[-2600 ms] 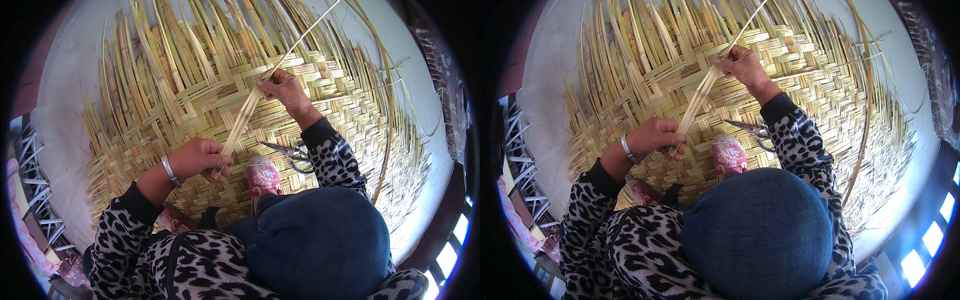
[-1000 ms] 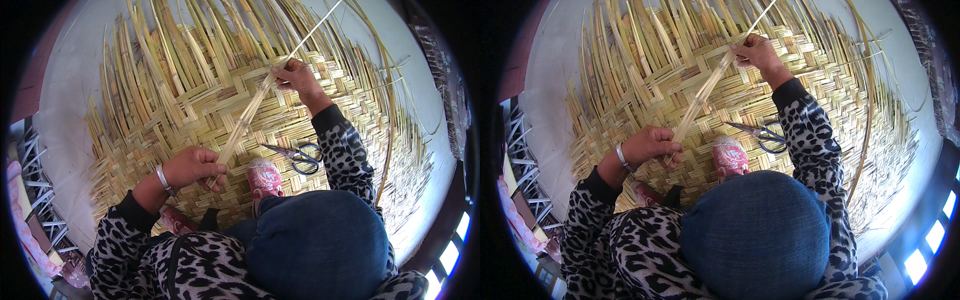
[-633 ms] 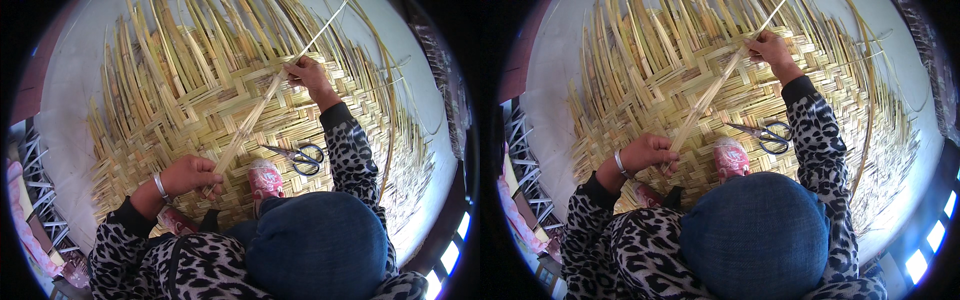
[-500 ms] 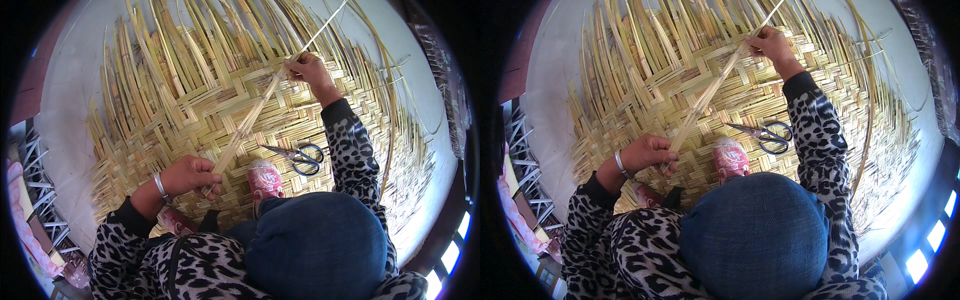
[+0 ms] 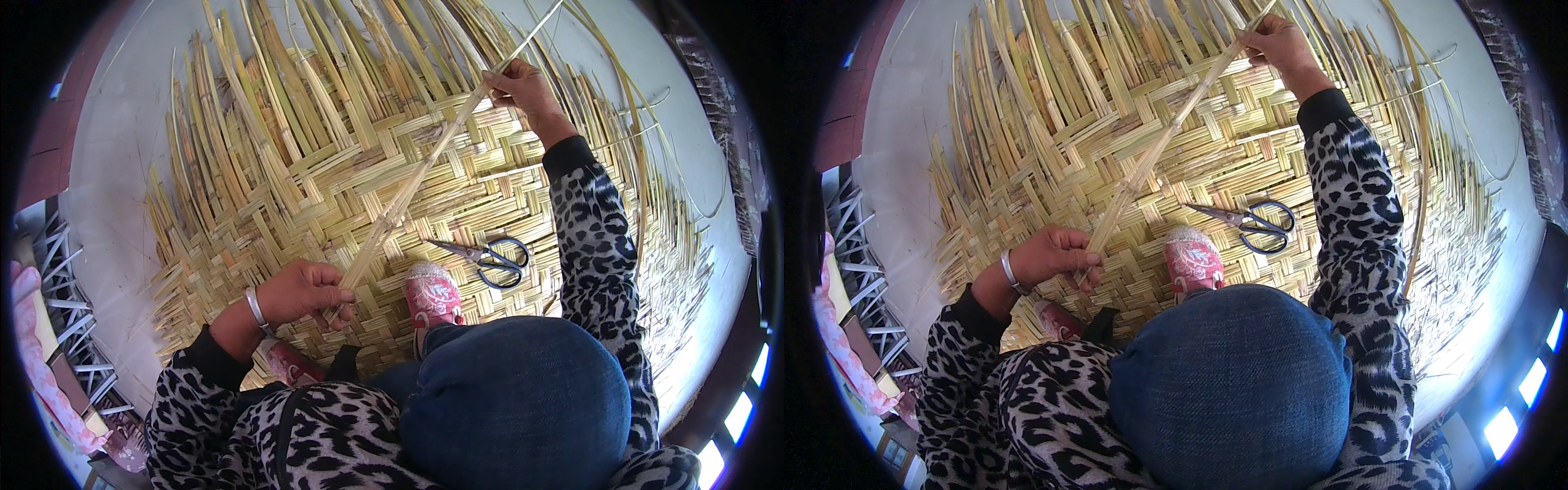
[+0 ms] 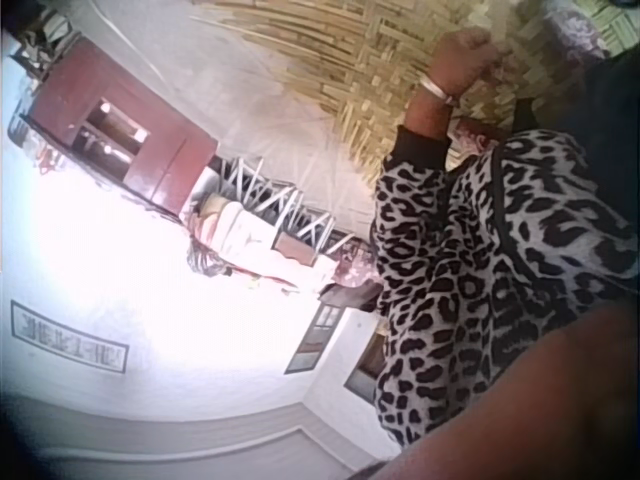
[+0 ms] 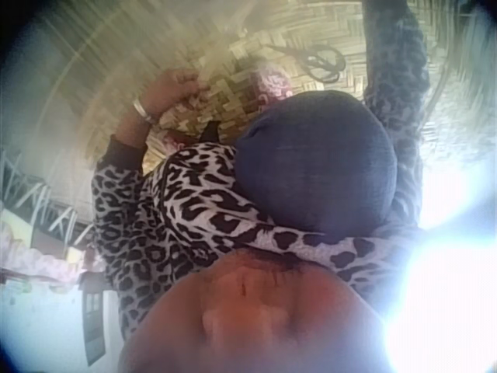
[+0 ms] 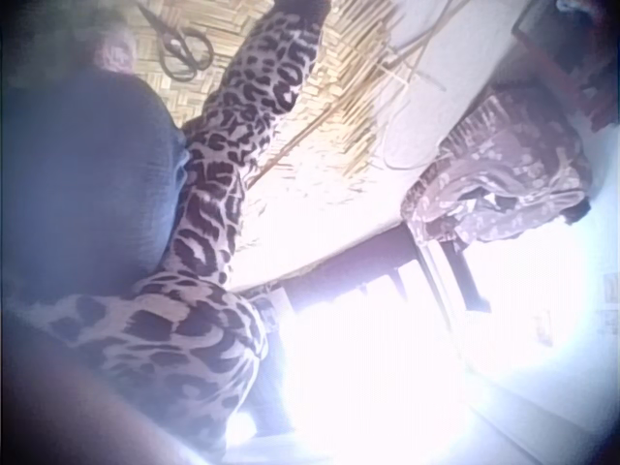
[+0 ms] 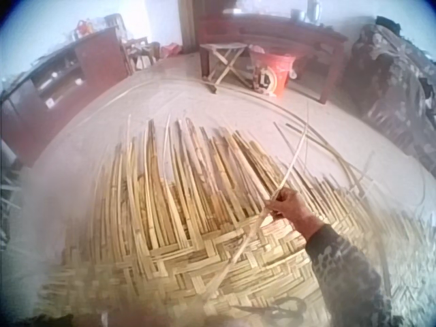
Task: The person weaves a large circular basket by interlacing long dried palm strips. They use scissors to trim excess material and continue weaving the pattern around the basket's edge.
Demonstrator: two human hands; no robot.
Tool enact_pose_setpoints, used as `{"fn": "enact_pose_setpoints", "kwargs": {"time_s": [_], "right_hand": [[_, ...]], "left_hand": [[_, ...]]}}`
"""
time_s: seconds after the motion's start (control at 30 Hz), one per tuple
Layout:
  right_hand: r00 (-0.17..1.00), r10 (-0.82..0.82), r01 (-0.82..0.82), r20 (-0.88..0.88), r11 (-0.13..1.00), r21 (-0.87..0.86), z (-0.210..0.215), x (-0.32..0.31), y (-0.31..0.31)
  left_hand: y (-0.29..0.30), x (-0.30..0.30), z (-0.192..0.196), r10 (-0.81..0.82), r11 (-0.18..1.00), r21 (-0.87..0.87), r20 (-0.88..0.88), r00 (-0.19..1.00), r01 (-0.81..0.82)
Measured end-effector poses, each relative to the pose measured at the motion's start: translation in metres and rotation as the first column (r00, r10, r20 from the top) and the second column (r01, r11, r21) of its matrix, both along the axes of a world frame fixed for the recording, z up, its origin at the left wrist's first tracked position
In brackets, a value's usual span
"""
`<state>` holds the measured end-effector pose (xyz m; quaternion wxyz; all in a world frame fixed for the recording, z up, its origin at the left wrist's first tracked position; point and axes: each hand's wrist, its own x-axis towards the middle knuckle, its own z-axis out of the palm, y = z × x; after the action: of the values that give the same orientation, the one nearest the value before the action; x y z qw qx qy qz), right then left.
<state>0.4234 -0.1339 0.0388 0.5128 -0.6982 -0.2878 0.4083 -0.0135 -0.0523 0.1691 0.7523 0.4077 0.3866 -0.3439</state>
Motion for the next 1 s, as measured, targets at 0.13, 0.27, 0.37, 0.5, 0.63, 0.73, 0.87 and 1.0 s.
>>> {"fn": "enact_pose_setpoints", "kwargs": {"time_s": [0.13, 0.27, 0.37, 0.5, 0.63, 0.73, 0.87, 1.0], "right_hand": [[0.995, -0.021, 0.032, 0.102, 0.994, -0.101, -0.001, 0.019, -0.003], [0.993, -0.103, 0.103, -0.057, 0.995, -0.003, 0.010, 0.029, -0.005], [0.959, -0.038, 0.104, -0.280, 0.969, 0.226, 0.035, 0.008, -0.010], [0.914, 0.354, -0.338, -0.198, 0.935, 0.111, 0.053, -0.083, -0.018], [0.722, 0.426, -0.430, -0.544, 0.893, 0.129, 0.053, -0.148, -0.024], [0.820, 0.337, -0.347, -0.463, 0.935, 0.067, 0.043, -0.156, -0.019], [0.888, 0.272, -0.296, -0.370, 0.955, -0.008, 0.033, -0.146, -0.017], [0.906, 0.200, -0.242, -0.373, 0.968, -0.069, 0.031, -0.147, -0.014]], "left_hand": [[-0.001, -0.001, 0.000, -0.023, 0.999, 0.028, 0.014, 1.000, 0.022], [-0.002, 0.003, 0.001, -0.030, 0.996, 0.090, 0.081, 0.996, 0.023], [0.001, 0.019, -0.001, -0.025, 0.974, 0.225, 0.148, 0.989, -0.009], [0.008, 0.056, -0.011, -0.006, 0.949, 0.306, 0.242, 0.970, -0.071], [0.003, 0.089, -0.028, 0.026, 0.969, 0.227, 0.298, 0.954, -0.097], [0.000, 0.099, -0.040, 0.128, 0.963, 0.198, 0.263, 0.956, -0.183], [-0.004, 0.100, -0.053, 0.185, 0.954, 0.200, 0.190, 0.964, -0.223], [-0.003, 0.104, -0.062, 0.130, 0.940, 0.278, 0.246, 0.960, -0.199]]}}
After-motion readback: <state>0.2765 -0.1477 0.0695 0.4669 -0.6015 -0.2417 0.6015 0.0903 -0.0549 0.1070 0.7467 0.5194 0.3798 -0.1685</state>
